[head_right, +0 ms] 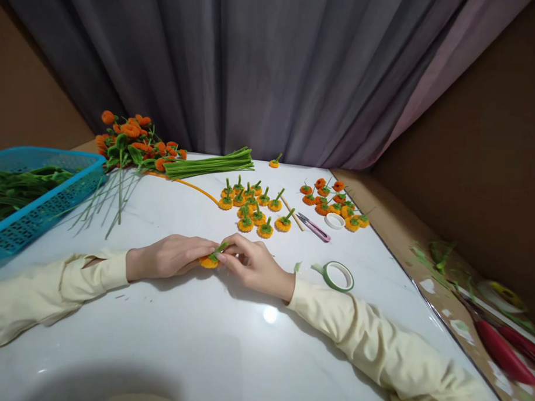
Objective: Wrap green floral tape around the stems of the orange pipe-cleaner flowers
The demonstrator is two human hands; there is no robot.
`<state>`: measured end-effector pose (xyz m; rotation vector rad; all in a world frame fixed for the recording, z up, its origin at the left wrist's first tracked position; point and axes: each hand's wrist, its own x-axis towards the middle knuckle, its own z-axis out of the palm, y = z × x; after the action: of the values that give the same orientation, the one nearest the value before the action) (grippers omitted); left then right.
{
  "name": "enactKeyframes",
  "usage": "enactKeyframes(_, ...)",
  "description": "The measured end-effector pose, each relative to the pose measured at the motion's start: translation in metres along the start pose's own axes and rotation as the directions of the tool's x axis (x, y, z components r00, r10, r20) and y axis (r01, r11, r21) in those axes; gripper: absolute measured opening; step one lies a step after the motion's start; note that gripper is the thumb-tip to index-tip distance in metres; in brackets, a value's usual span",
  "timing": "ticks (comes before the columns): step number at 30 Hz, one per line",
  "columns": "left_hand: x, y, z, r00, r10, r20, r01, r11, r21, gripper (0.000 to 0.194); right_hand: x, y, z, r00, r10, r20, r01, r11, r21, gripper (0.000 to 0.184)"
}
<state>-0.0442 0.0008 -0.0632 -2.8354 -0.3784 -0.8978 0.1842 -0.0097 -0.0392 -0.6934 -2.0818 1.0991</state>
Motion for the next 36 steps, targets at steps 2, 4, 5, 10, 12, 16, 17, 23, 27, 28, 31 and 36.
enactKeyframes(2,0.000,0.000,-0.001,1.000,0.002,0.003,-0.002,1.000,-0.001,0.035,0.000,0.000,0.000,1.000,0.006,0.003,-0.006,1.000,0.001,0.007)
enactKeyframes(4,0.001,0.001,-0.002,1.000,0.013,-0.001,-0.013,1.000,0.010,0.035,0.000,-0.001,0.000,1.000,0.018,0.007,-0.018,1.000,0.002,0.008)
enactKeyframes(5,0.002,0.001,-0.003,1.000,0.023,-0.005,-0.023,1.000,0.020,0.035,0.000,-0.001,0.000,1.000,0.022,0.012,-0.022,1.000,0.004,0.008)
enactKeyframes(10,0.006,0.003,-0.005,0.996,0.085,-0.027,-0.083,0.994,0.071,0.032,-0.001,-0.001,-0.002,0.999,-0.003,0.041,0.003,1.000,-0.003,0.007)
enactKeyframes(12,0.006,0.003,-0.006,0.995,0.096,-0.035,-0.093,0.992,0.080,0.033,-0.001,-0.001,-0.003,0.998,-0.008,0.054,0.008,1.000,0.000,0.007)
enactKeyframes(16,0.006,0.003,-0.006,0.994,0.106,-0.038,-0.102,0.990,0.099,0.032,-0.003,0.000,-0.003,0.997,-0.054,0.049,0.054,0.999,-0.003,0.016)
enactKeyframes(17,0.006,0.002,-0.006,0.993,0.108,-0.039,-0.103,0.989,0.103,0.031,-0.003,0.001,-0.003,0.995,-0.087,0.044,0.088,0.996,-0.023,0.017)
enactKeyframes(23,0.009,0.003,-0.008,0.993,0.114,-0.020,-0.112,0.988,0.111,0.029,-0.003,0.002,-0.005,0.988,-0.136,0.073,0.144,0.983,-0.118,0.007)
enactKeyframes(27,0.010,0.004,-0.009,0.993,0.116,-0.004,-0.115,0.988,0.108,0.027,-0.003,0.000,-0.005,0.994,-0.078,0.076,0.085,0.991,-0.099,0.005)
enactKeyframes(28,0.010,0.004,-0.009,0.994,0.110,0.000,-0.110,0.988,0.106,0.026,-0.003,-0.001,-0.005,0.995,-0.059,0.078,0.067,0.994,-0.091,0.004)
enactKeyframes(31,0.009,0.005,-0.008,0.997,0.075,-0.019,-0.074,0.996,0.059,0.026,-0.004,-0.002,-0.005,0.996,-0.009,0.084,0.014,0.998,-0.057,0.006)
enactKeyframes(36,0.014,0.014,-0.007,0.985,-0.160,-0.063,0.134,0.944,-0.301,0.021,-0.002,-0.004,-0.006,0.995,0.062,0.078,-0.066,0.997,0.049,0.015)
